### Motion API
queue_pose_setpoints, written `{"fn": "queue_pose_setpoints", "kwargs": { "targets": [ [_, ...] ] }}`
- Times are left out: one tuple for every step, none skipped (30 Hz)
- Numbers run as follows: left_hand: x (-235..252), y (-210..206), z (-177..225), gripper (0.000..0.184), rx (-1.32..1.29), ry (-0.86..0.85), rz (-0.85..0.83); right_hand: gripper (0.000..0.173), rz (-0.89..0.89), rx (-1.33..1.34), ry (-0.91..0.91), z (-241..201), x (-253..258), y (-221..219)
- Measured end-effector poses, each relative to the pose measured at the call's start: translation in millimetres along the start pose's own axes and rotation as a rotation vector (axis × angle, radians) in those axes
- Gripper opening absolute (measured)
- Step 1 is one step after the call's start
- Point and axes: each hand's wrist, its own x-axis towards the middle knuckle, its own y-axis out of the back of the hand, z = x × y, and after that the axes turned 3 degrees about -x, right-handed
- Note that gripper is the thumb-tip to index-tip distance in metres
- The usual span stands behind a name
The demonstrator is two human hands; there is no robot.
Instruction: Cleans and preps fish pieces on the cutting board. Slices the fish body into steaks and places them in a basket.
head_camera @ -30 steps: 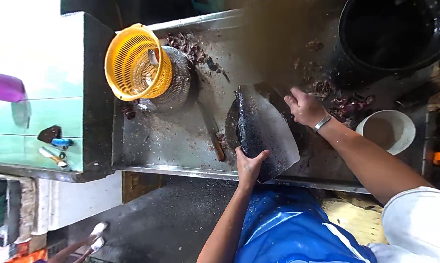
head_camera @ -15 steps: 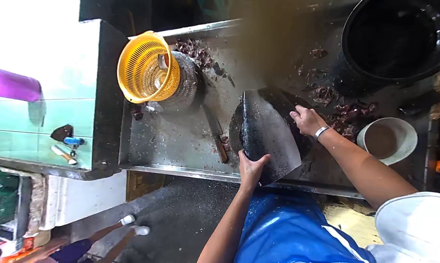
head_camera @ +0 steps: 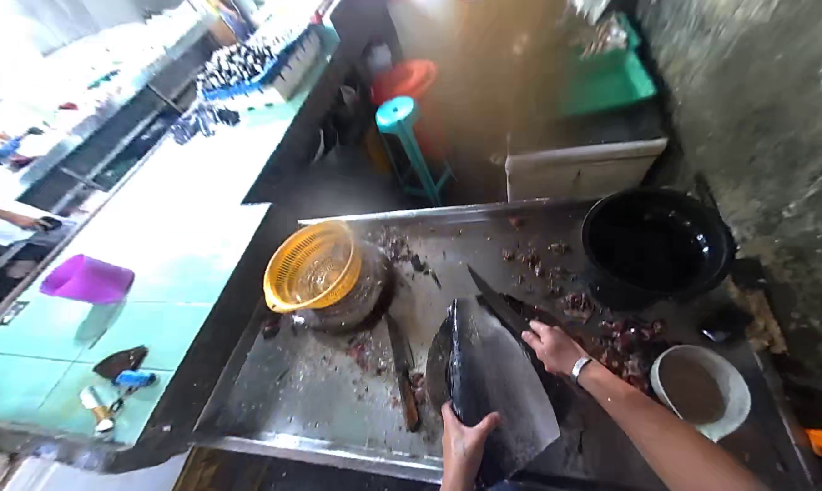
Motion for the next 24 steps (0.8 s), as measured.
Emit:
{"fn": "queue_pose_setpoints", "kwargs": {
  "targets": [
    [0.5,-0.4,-0.8,0.106,0.004,0.002,0.001,0.049,-0.047,0.032,-0.048,7.4,3.7,0.8],
    [1.8,-0.7,-1.5,0.107,0.007,0.003,0.001,0.049,-0.070,0.065,-0.088,14.3,6.7,3.2],
    [3.2,-0.4,-1.7,0.108,0.005,0.003,-0.002,0.049,-0.067,0.078,-0.116,19.9,9.0,5.9],
    [4.9,-0.7,-1.9,0.109,-0.001,-0.001,-0.002,0.050,-0.043,0.075,-0.128,23.6,10.4,8.1],
    [5.8,-1.4,-2.2,0.108,-0.005,-0.005,0.003,0.052,-0.009,0.052,-0.128,24.0,9.5,9.0],
    [5.4,-1.7,-2.7,0.108,-0.007,-0.006,0.007,0.052,0.020,0.017,-0.119,21.6,7.2,8.0],
    [4.5,-1.6,-3.5,0.108,-0.009,-0.003,0.008,0.051,0.038,-0.005,-0.107,18.9,5.0,5.4],
    [3.4,-1.5,-4.8,0.107,-0.011,0.002,0.006,0.051,0.047,-0.009,-0.094,17.3,2.7,1.9],
    [3.2,-1.8,-4.8,0.107,-0.012,0.004,0.003,0.051,0.049,-0.010,-0.082,14.9,0.7,0.6],
    [3.7,-1.9,-4.4,0.107,-0.011,0.002,0.002,0.050,0.047,-0.013,-0.073,12.2,-0.5,0.3],
    [4.3,-1.5,-4.5,0.107,-0.005,0.000,-0.003,0.049,0.039,-0.007,-0.067,10.3,-1.2,-0.5],
    [4.6,-1.3,-5.1,0.107,-0.001,0.000,-0.007,0.049,0.028,0.006,-0.066,9.3,-1.2,-1.2],
    [4.7,-1.6,-5.0,0.108,0.000,0.001,-0.009,0.049,0.017,0.017,-0.067,8.0,-0.1,-0.9],
    [4.5,-1.6,-4.8,0.108,0.004,0.005,-0.009,0.049,0.007,0.029,-0.070,7.1,1.4,-0.9],
    [3.8,-0.8,-4.8,0.108,0.012,0.013,-0.010,0.050,0.003,0.040,-0.072,6.8,2.4,-1.8],
    [4.4,-0.1,-4.8,0.108,0.021,0.018,-0.010,0.050,0.004,0.044,-0.072,6.0,3.7,-1.9],
    [5.5,-0.3,-5.2,0.109,0.025,0.022,-0.009,0.051,0.007,0.044,-0.074,5.5,4.6,-1.2],
    [5.3,-0.9,-6.8,0.109,0.028,0.026,-0.010,0.051,0.009,0.042,-0.079,6.2,4.0,-1.1],
    [5.4,-1.0,-7.7,0.109,0.023,0.028,-0.013,0.051,0.009,0.040,-0.084,6.1,3.7,-0.9],
    [5.5,-1.0,-8.1,0.108,0.013,0.028,-0.013,0.050,0.007,0.040,-0.086,5.8,4.0,-0.7],
    [4.8,-1.1,-8.9,0.108,0.006,0.030,-0.012,0.049,0.004,0.042,-0.088,6.3,4.0,-1.6],
    [4.4,-1.1,-9.1,0.107,0.000,0.031,-0.012,0.047,0.000,0.044,-0.089,6.8,4.0,-2.4],
    [4.2,-0.9,-9.0,0.107,-0.001,0.033,-0.016,0.047,-0.007,0.050,-0.091,6.6,3.6,-2.9],
    [4.3,-0.8,-9.9,0.108,-0.001,0.036,-0.022,0.047,-0.015,0.063,-0.092,6.1,2.7,-3.7]
  ]
}}
